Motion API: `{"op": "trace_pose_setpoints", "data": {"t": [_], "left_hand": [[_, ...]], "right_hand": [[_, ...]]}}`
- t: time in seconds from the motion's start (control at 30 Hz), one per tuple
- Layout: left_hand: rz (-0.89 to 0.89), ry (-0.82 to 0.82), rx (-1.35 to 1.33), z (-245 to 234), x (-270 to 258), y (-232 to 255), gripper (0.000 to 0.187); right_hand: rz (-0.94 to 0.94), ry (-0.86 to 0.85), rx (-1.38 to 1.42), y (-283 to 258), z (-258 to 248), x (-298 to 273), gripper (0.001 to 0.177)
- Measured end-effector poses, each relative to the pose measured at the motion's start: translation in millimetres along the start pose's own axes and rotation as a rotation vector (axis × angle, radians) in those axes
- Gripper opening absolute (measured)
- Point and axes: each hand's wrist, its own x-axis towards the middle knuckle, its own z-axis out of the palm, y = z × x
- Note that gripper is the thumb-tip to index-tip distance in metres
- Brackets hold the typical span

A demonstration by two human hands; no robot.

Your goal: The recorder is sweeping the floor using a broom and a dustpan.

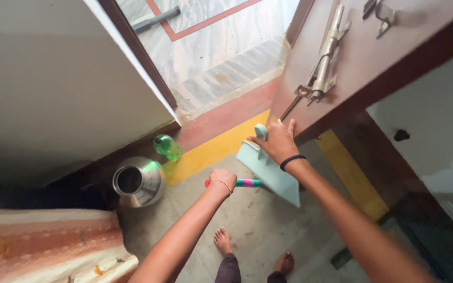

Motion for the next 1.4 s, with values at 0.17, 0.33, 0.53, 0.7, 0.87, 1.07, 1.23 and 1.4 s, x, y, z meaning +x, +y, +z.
{"op": "trace_pose_setpoints", "data": {"t": [0.17,0.33,0.53,0.7,0.87,1.07,1.23,1.4], "left_hand": [[0.023,-0.05,0.026,1,24,-4,0.022],[0.106,-0.077,0.062,-22,8,-4,0.021],[0.142,-0.118,0.09,-58,-10,-8,0.021],[0.202,-0.023,0.099,-39,23,-12,0.03],[0.192,-0.049,0.229,-22,50,-26,0.032],[0.137,0.021,0.294,-19,107,-84,0.029],[0.001,0.093,0.228,-77,130,-96,0.04],[-0.191,0.166,-0.111,-130,124,-97,0.055]], "right_hand": [[0.149,-0.103,-0.026,27,-16,-18,0.065],[0.232,-0.079,-0.021,64,-18,-45,0.061],[0.244,0.038,-0.132,128,-8,-66,0.062],[0.39,-0.028,-0.124,149,-36,-55,0.063],[0.429,0.044,-0.038,191,-42,-35,0.055],[0.51,0.069,-0.125,256,-32,-31,0.056],[0.606,0.045,-0.12,288,-47,-26,0.06],[0.618,0.095,-0.058,314,-67,-7,0.061]]}}
